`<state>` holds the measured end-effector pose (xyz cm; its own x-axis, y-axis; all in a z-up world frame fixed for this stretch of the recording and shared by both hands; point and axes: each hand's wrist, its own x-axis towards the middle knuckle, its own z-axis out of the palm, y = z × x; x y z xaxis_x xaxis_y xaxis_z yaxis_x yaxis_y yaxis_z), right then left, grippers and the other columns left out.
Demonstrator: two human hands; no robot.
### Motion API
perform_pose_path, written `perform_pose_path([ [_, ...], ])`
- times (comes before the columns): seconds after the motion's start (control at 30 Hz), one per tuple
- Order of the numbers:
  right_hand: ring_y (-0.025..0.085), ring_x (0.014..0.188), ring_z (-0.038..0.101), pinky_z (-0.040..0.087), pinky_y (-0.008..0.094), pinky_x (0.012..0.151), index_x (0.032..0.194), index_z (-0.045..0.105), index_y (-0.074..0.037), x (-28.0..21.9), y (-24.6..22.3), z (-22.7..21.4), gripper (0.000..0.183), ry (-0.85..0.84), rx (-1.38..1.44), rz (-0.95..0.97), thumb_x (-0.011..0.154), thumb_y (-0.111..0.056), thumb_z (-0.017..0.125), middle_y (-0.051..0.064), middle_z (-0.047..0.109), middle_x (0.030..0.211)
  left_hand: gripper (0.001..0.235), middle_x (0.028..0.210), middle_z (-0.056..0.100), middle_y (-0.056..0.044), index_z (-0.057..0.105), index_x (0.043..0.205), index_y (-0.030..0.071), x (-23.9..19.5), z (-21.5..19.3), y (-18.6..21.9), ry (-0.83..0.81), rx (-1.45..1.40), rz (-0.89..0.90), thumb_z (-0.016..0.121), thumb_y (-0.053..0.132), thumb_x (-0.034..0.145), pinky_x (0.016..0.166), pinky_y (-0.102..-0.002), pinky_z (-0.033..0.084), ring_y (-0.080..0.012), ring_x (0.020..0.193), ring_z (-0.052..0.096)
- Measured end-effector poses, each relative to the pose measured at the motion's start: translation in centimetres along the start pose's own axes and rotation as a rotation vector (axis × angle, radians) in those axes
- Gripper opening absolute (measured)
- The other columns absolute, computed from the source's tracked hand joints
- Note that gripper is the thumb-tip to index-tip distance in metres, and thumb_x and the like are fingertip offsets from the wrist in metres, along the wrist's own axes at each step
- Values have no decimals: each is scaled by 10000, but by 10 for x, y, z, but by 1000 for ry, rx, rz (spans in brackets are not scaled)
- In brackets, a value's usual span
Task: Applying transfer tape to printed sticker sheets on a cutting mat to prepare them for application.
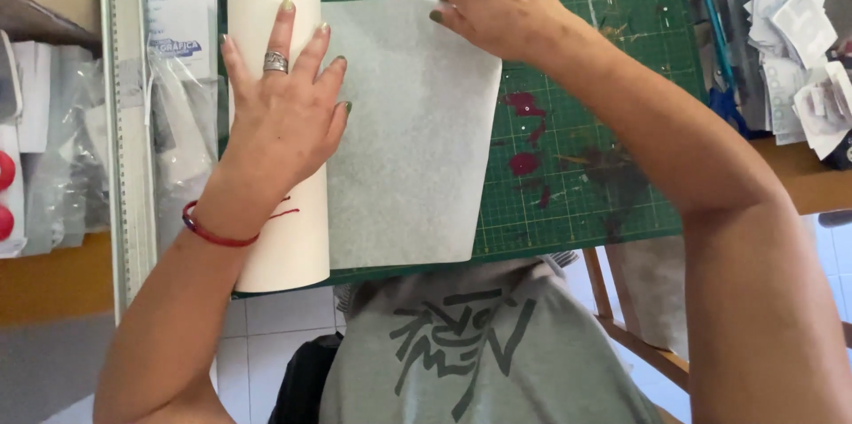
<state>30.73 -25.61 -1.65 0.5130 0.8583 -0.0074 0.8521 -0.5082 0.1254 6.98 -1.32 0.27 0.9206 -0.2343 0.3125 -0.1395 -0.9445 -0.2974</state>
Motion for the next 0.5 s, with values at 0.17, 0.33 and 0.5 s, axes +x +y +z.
perform_pose_path([
  [0.17, 288, 771, 621, 466, 447, 675, 1125, 768, -12, 2, 32, -13, 493, -56, 378, 68, 1303, -387, 503, 124, 717, 921, 425, 1715, 623, -109, 795, 1346, 172, 1, 4, 4, -35, 53, 3, 722, 446, 1028, 1103, -836, 299, -400, 1679, 296],
  [0.33, 318, 1087, 789, 665, 358, 963, 1509, 483, -13, -59, 12, -49, 770, -347, 1534, 287, 1052, -600, 282, 243, 759, 1247, 403, 1708, 637, -120, 804, 1329, 170, -2, -1, 4, -8, 65, 19, 749, 442, 1037, 1095, -827, 318, -401, 1676, 320],
  [0.5, 282, 1225, 626, 533, 403, 946, 1560, 542, -38, -93, 12, -10, 723, -18, 1140, 238, 1084, -573, 437, 165, 637, 1449, 347, 1694, 650, -109, 797, 1246, 175, -3, -2, 3, -2, 60, 22, 769, 441, 1025, 1087, -820, 345, -393, 1666, 349],
])
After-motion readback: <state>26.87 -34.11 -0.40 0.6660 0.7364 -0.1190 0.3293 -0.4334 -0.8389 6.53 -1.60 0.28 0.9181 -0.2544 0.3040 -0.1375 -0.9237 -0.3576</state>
